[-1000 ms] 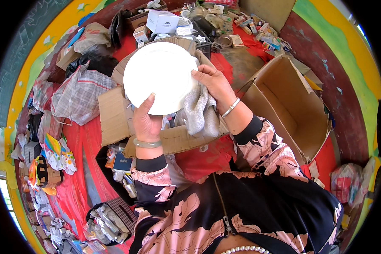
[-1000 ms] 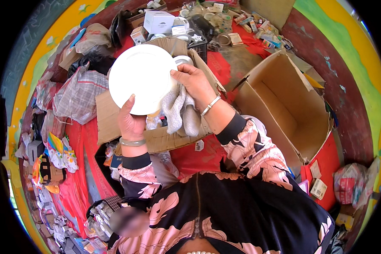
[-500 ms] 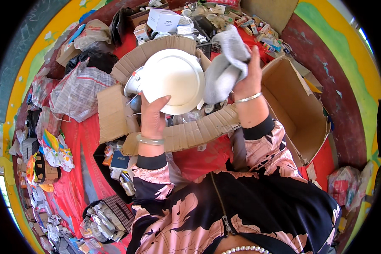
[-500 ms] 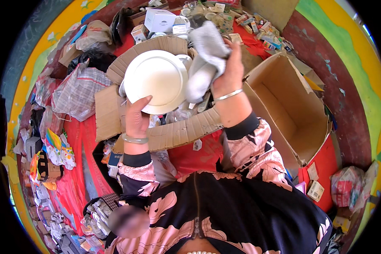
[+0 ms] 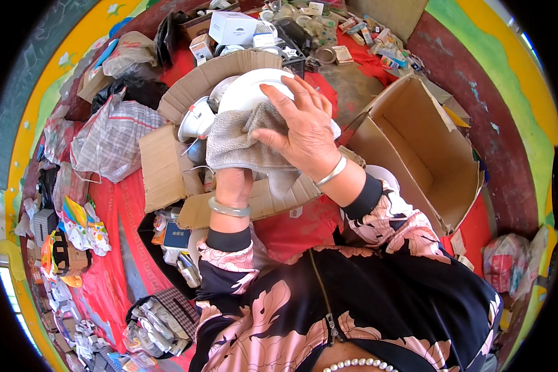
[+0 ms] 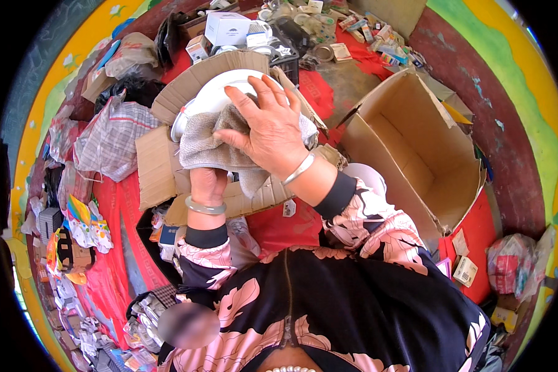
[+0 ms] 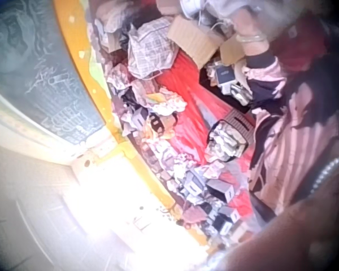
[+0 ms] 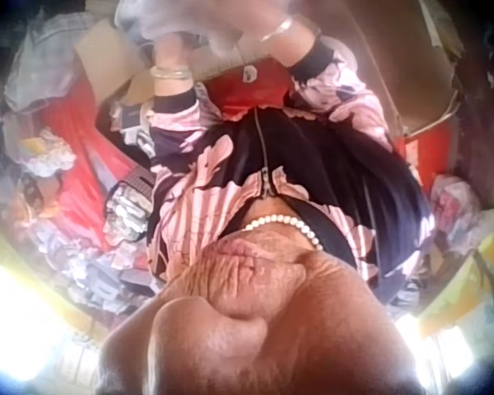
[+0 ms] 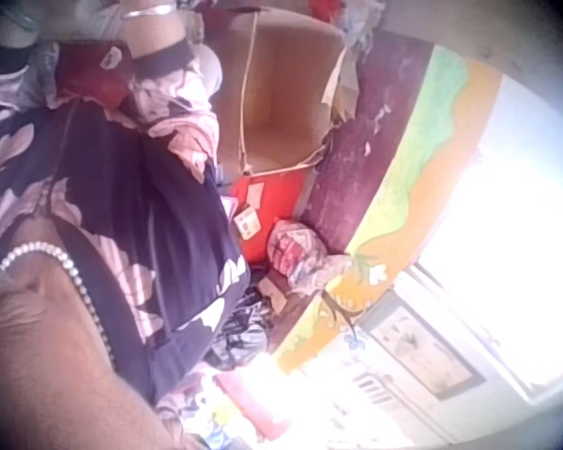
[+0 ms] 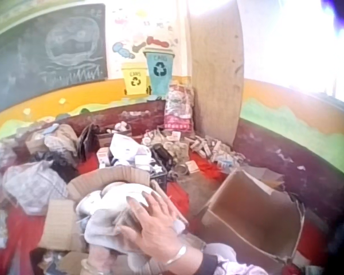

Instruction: The person wipes white recessed light fixtures with a grey cloth, handling them one at a time and removing them from a cardboard box.

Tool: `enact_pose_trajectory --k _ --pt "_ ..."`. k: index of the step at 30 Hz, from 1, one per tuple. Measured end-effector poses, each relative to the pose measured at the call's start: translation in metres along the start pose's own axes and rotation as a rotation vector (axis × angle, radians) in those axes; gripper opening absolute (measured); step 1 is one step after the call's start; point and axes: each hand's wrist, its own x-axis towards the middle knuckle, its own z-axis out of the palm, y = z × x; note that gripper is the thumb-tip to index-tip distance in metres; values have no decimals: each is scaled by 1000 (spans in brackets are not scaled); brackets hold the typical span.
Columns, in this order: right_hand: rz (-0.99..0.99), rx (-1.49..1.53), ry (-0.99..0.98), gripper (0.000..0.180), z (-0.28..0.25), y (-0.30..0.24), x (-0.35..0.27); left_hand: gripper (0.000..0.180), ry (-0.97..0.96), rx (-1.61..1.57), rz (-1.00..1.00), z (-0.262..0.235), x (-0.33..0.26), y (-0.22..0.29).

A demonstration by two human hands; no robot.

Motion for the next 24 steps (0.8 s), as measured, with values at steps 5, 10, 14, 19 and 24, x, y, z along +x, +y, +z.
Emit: enact_pose_trajectory --k 5,10,14,19,24 --pt "81 292 -113 48 22 -19 -23 37 -19 118 68 -22 8 -15" --pt "-152 500 93 33 32 -19 -17 46 -23 403 130 -15 2 -18" --pt "-209 407 204 28 21 -10 0 53 -44 552 118 5 -8 -10" --pt "110 279 367 23 18 33 21 57 -92 496 12 22 -18 -7" --pt "299 349 384 20 24 50 19 64 -66 415 37 19 -16 -8"
